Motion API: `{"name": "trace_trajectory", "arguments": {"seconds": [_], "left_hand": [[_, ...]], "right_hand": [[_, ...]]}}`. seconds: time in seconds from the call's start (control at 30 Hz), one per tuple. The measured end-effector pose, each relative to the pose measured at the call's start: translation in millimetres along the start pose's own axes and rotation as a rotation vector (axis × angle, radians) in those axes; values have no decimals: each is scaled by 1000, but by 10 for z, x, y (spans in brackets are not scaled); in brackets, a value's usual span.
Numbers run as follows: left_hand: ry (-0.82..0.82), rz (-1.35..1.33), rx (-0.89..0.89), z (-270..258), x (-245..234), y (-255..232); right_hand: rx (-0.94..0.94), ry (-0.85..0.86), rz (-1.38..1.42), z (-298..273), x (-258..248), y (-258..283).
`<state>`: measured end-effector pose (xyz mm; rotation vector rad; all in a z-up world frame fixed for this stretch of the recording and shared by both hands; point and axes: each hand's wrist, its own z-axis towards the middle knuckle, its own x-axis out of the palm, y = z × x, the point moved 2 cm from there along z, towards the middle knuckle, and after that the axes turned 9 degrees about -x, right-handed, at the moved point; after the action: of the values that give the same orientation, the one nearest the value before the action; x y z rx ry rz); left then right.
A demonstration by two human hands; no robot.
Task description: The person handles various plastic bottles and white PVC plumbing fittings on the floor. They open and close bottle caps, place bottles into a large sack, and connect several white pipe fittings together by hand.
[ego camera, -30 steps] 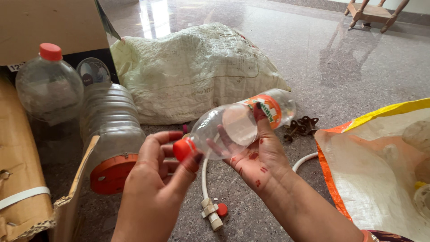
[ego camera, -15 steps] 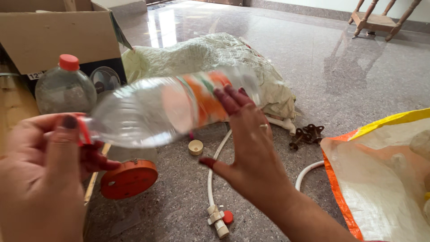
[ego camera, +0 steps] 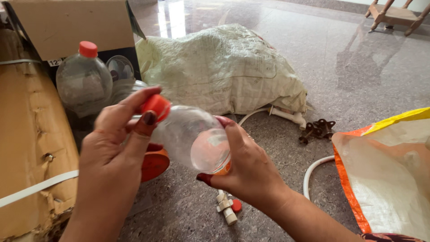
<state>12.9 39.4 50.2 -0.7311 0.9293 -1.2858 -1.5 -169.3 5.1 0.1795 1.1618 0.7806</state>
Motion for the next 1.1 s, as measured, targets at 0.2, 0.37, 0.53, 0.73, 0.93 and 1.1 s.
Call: {"name": "trace_trajectory", "arguments": {"seconds": [0.2, 0.37, 0.53, 0.73, 0.93, 1.1], "left_hand": [[-82, 30, -232, 14, 96, 55], [27, 229, -49, 11, 41, 24], [11, 321, -223, -24, 11, 16], [20, 425, -144, -45, 38, -40], [-21, 445, -158, -45, 48, -82], [7, 391, -107, -81, 75, -129]], "right_hand": [[-25, -36, -26, -14, 47, -81], [-118, -86, -107, -11, 149, -250], [-58, -58, -205, -17, 83, -245], [-95, -76, -191, -39, 97, -263], [-90, -69, -217, 2, 127, -252], [-90, -49, -180, -13, 73, -206]]}}
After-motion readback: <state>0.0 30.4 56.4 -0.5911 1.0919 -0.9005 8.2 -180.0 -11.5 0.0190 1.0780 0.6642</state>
